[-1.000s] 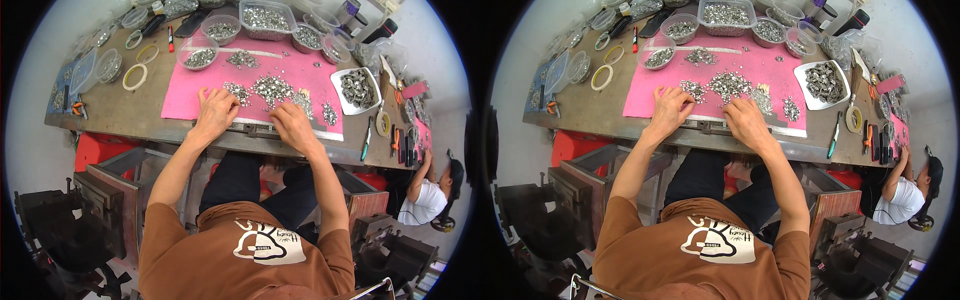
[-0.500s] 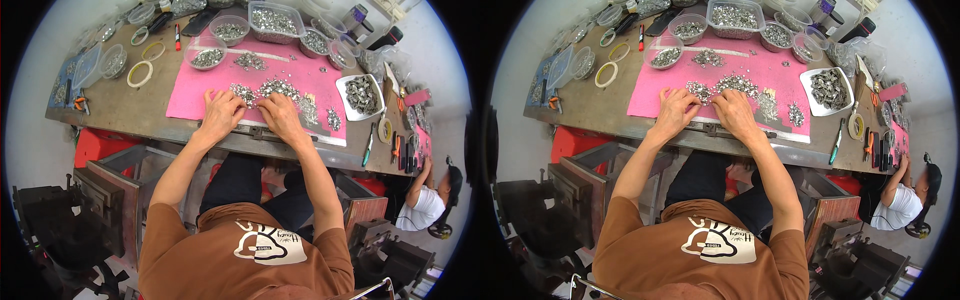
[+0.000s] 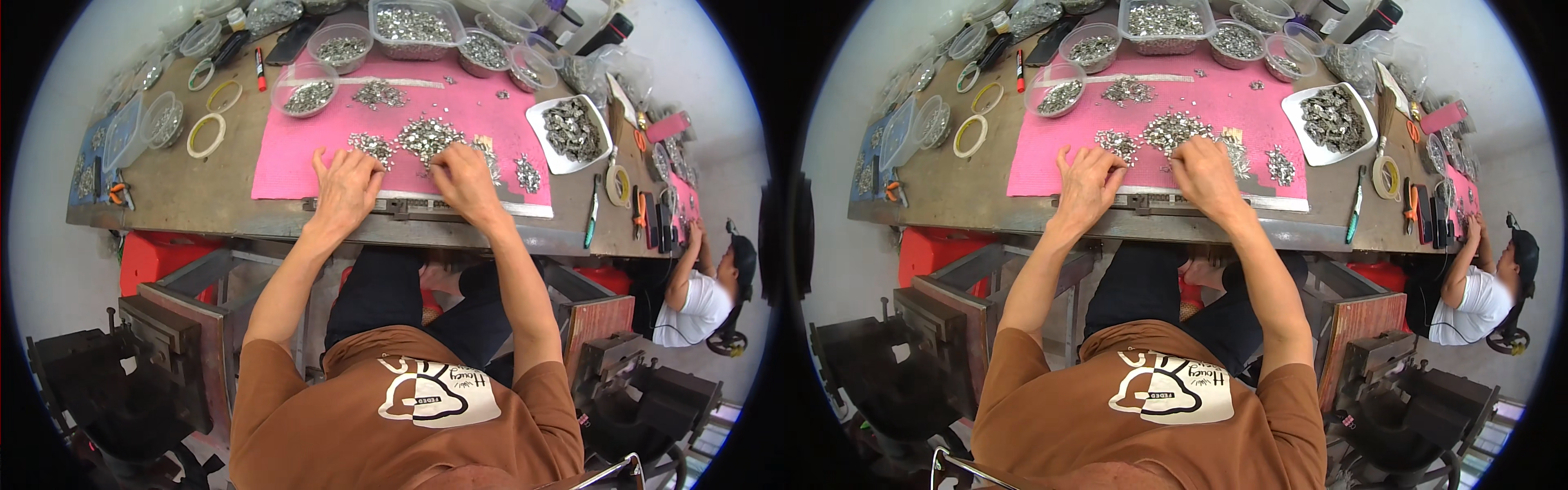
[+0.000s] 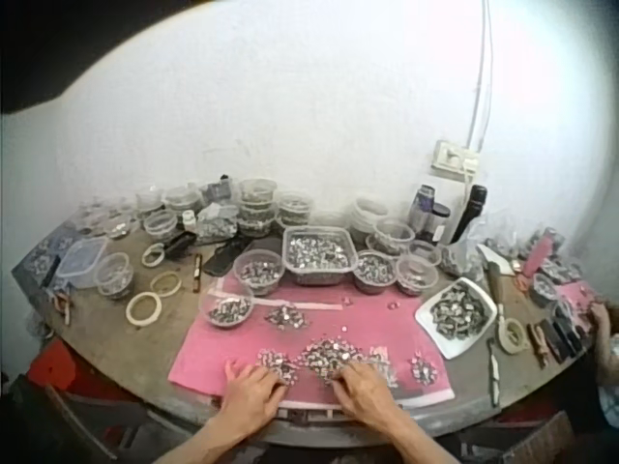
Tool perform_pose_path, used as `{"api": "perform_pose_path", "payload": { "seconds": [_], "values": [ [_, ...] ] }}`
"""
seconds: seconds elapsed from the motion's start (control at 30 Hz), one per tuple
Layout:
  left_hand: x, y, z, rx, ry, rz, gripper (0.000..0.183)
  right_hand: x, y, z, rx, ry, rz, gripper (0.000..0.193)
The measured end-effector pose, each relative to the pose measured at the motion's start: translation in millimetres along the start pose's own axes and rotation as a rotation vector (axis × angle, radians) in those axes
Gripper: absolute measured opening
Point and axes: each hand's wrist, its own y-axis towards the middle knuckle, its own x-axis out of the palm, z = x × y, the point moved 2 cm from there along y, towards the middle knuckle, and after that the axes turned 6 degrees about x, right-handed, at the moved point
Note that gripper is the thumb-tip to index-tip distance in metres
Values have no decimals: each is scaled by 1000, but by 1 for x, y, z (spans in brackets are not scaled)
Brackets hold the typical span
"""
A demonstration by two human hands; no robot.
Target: The person removes a metal strip mold from a manual press machine, arranges small metal components into the strip by hand, and then reinserts the strip into the press to operate it.
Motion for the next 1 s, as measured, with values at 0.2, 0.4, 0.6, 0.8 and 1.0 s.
{"api": "perform_pose_path", "payload": {
  "seconds": [0.2,0.4,0.6,0.8,1.0],
  "values": [
    [17,5,58,151,-250,14,10,-41,-50,7,229,240,-53,11],
    [37,11,78,226,-275,-35,11,-37,-65,6,38,158,18,17],
    [44,9,81,258,-248,7,10,-35,-68,5,-42,38,40,18],
    [31,5,65,219,-303,73,10,-35,-71,12,5,133,50,16],
    [2,8,19,-4,-157,146,8,-27,-71,6,81,122,105,17]
  ]
}}
